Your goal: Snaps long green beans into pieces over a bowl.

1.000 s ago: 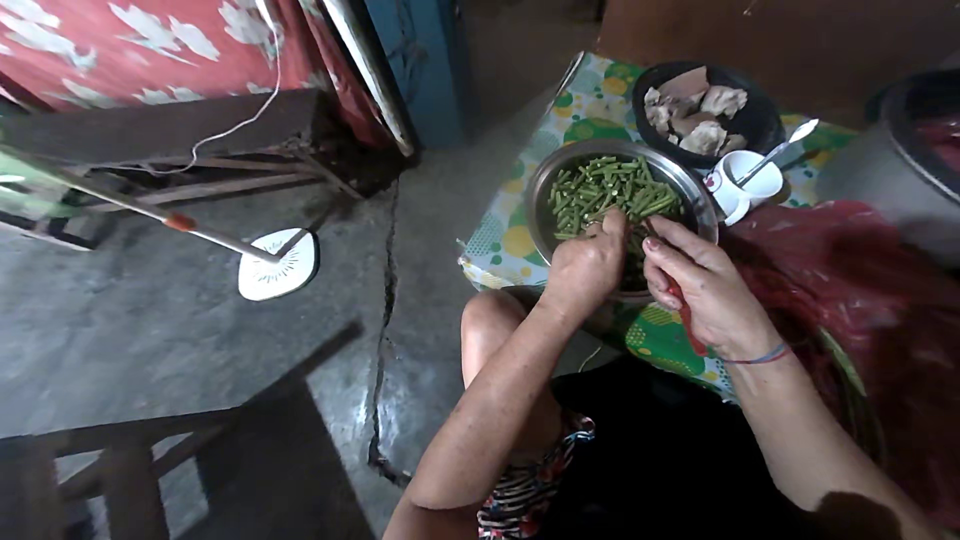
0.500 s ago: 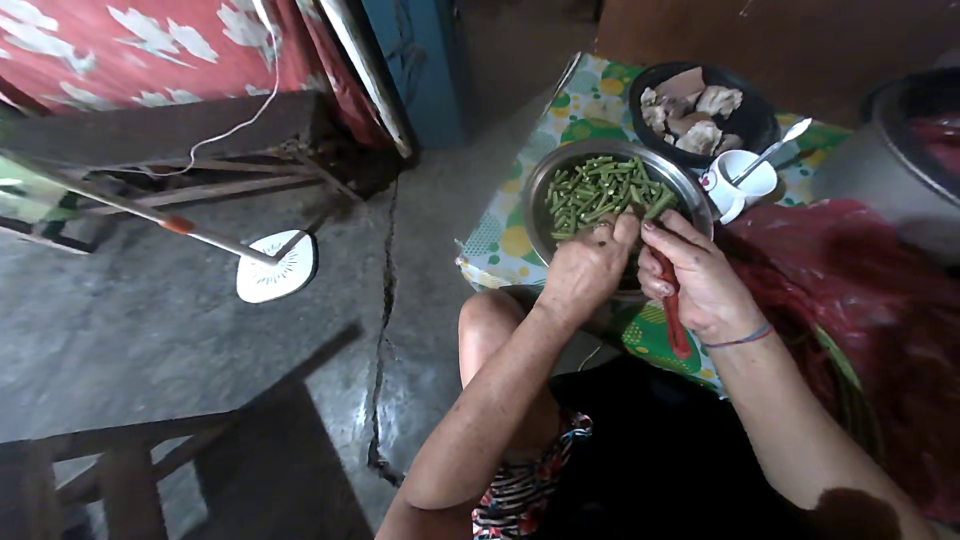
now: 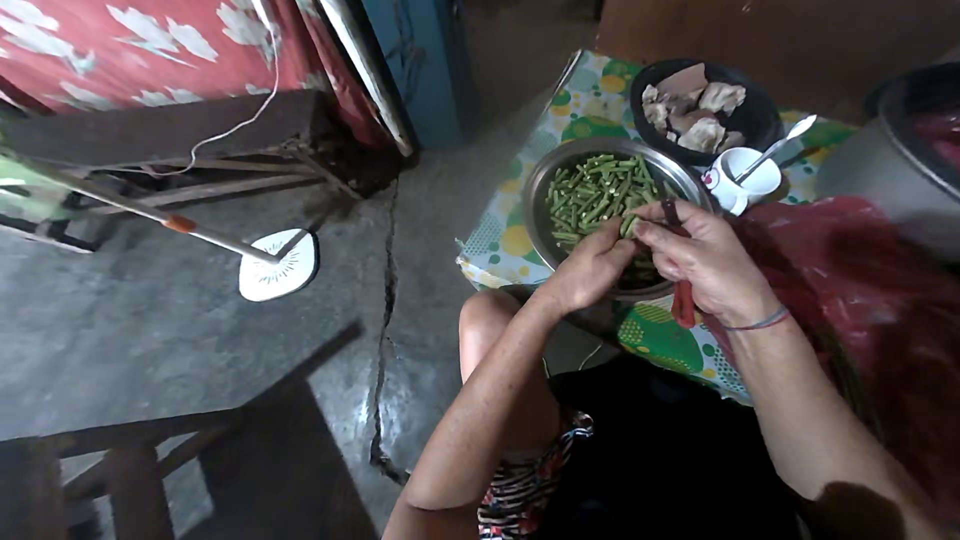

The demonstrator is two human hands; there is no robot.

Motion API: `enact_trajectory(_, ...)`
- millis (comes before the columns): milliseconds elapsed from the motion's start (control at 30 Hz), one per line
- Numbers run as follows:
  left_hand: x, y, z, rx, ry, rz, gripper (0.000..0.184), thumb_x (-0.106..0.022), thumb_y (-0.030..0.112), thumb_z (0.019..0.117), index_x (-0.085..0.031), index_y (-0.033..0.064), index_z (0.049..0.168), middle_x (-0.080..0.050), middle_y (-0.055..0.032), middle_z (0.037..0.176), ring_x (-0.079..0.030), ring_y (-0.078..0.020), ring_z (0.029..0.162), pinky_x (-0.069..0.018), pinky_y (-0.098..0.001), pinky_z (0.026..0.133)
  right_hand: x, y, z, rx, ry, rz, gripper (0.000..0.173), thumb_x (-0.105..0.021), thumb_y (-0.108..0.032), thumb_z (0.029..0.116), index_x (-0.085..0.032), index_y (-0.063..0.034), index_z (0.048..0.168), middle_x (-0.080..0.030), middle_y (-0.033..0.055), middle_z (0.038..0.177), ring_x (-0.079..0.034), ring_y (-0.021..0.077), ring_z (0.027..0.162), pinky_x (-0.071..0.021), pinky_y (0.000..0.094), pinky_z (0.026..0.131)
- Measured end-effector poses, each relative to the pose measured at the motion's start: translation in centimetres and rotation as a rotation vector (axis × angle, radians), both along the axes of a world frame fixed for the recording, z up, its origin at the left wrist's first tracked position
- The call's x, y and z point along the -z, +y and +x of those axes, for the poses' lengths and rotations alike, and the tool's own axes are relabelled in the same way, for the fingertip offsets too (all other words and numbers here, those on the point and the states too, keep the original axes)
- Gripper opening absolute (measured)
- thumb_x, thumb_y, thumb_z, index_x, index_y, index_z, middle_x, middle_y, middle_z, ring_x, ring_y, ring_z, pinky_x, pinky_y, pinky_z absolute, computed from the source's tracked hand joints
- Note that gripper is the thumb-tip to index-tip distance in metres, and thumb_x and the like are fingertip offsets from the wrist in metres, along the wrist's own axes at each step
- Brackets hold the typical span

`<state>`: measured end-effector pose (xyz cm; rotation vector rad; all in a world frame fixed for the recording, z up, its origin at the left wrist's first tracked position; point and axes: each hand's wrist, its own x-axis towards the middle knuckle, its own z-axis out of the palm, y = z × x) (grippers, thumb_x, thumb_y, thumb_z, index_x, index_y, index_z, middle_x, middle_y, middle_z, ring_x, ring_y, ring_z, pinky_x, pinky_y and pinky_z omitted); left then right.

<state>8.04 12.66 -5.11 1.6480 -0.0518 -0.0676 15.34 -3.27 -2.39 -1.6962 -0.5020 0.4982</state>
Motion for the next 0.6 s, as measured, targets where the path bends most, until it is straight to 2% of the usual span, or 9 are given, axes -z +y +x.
enact_trajectory(100,0.0,0.1,0.0,0.036,-0.004,0.056,0.028,-0.039,0.018,0.1091,-0.054,0.0007,0.125,-0.049,-0.0027,0.075,-0.047,-0.0093,0.062,-0.0419,-0.0257,0.057,0.1,0.1,0.3,0.027,-0.076,-0.026,0.008,-0.067,-0.009,0.097,-0.065,-0.0125,0.104,-0.057,-0.0057,0.07,-0.037,-0.0006,0.044,-0.0334,0.014,0.041)
enact_trajectory(200,0.2,0.2,0.1,0.016,-0.04,0.128,0.032,-0.037,0.023,0.1117,-0.056,-0.0011,0.12,-0.05,-0.0039,0.074,-0.049,-0.0112,0.063,-0.0448,-0.0265,0.059,-0.3,-0.4,1.4,0.084,-0.096,-0.005,0.004,-0.064,-0.014,0.0994,-0.064,-0.0139,0.104,-0.053,-0.0071,0.067,-0.036,-0.0003,0.044,-0.0336,0.0146,0.042)
enact_trajectory(333,0.2,0.3,0.2,0.0,-0.065,0.258,0.033,-0.036,0.021,0.1122,-0.06,-0.0019,0.114,-0.053,-0.007,0.074,-0.052,-0.0154,0.062,-0.048,-0.0315,0.061,-1.2,-1.0,2.5,0.127,-0.104,-0.016,0.004,-0.063,-0.013,0.1004,-0.064,-0.0132,0.105,-0.053,-0.0069,0.067,-0.034,-0.0012,0.042,-0.0314,0.0132,0.04)
enact_trajectory(367,0.2,0.2,0.3,-0.012,-0.06,0.263,0.033,-0.035,0.021,0.1123,-0.06,-0.0016,0.112,-0.053,-0.007,0.074,-0.052,-0.0156,0.062,-0.0475,-0.0321,0.06,-1.2,-1.0,2.6,0.109,-0.129,-0.044,0.009,-0.063,-0.016,0.1009,-0.064,-0.0133,0.11,-0.055,-0.0063,0.071,-0.036,-0.0011,0.044,-0.0324,0.0133,0.041)
enact_trajectory(400,0.1,0.1,0.3,-0.041,-0.046,0.255,0.034,-0.034,0.021,0.1125,-0.06,-0.001,0.11,-0.052,-0.0067,0.073,-0.05,-0.0156,0.061,-0.0465,-0.0321,0.059,-1.1,-1.1,2.6,0.086,-0.17,-0.088,0.02,-0.061,-0.02,0.1023,-0.061,-0.0136,0.121,-0.055,-0.0048,0.077,-0.037,-0.0001,0.046,-0.0341,0.0145,0.042)
enact_trajectory(467,0.2,0.1,0.3,-0.125,-0.013,0.175,0.036,-0.034,0.023,0.1127,-0.061,-0.0003,0.108,-0.049,-0.005,0.068,-0.046,-0.0136,0.055,-0.0421,-0.0293,0.053,-0.6,-1.2,2.3,0.09,-0.264,-0.193,0.046,-0.052,-0.037,0.1061,-0.047,-0.0147,0.146,-0.056,-0.0003,0.084,-0.043,0.0061,0.053,-0.0395,0.0229,0.047)
enact_trajectory(500,0.3,0.2,0.3,-0.162,0.008,0.111,0.037,-0.033,0.024,0.1128,-0.061,0.0008,0.108,-0.047,-0.0038,0.066,-0.043,-0.0123,0.052,-0.0393,-0.0273,0.049,-0.4,-1.2,1.8,0.105,-0.299,-0.217,0.052,-0.045,-0.042,0.1078,-0.041,-0.0145,0.152,-0.056,0.0011,0.085,-0.045,0.0091,0.055,-0.0418,0.0274,0.049)
enact_trajectory(533,0.3,0.3,0.2,-0.188,0.024,0.054,0.037,-0.033,0.025,0.1129,-0.061,0.0018,0.108,-0.046,-0.003,0.064,-0.042,-0.0112,0.05,-0.0374,-0.0258,0.047,-0.2,-1.1,1.2,0.11,-0.316,-0.212,0.053,-0.038,-0.044,0.1092,-0.039,-0.0137,0.153,-0.055,0.0008,0.083,-0.046,0.0098,0.054,-0.0426,0.0288,0.048)
enact_trajectory(600,0.2,0.4,0.1,-0.217,0.031,0.009,0.037,-0.032,0.026,0.1129,-0.06,0.003,0.109,-0.046,-0.0023,0.062,-0.041,-0.0102,0.048,-0.0358,-0.0243,0.045,0.0,-0.7,-0.5,0.058,-0.29,-0.172,0.046,-0.033,-0.037,0.1109,-0.043,-0.0107,0.148,-0.054,-0.0033,0.079,-0.045,0.0052,0.053,-0.041,0.023,0.047)
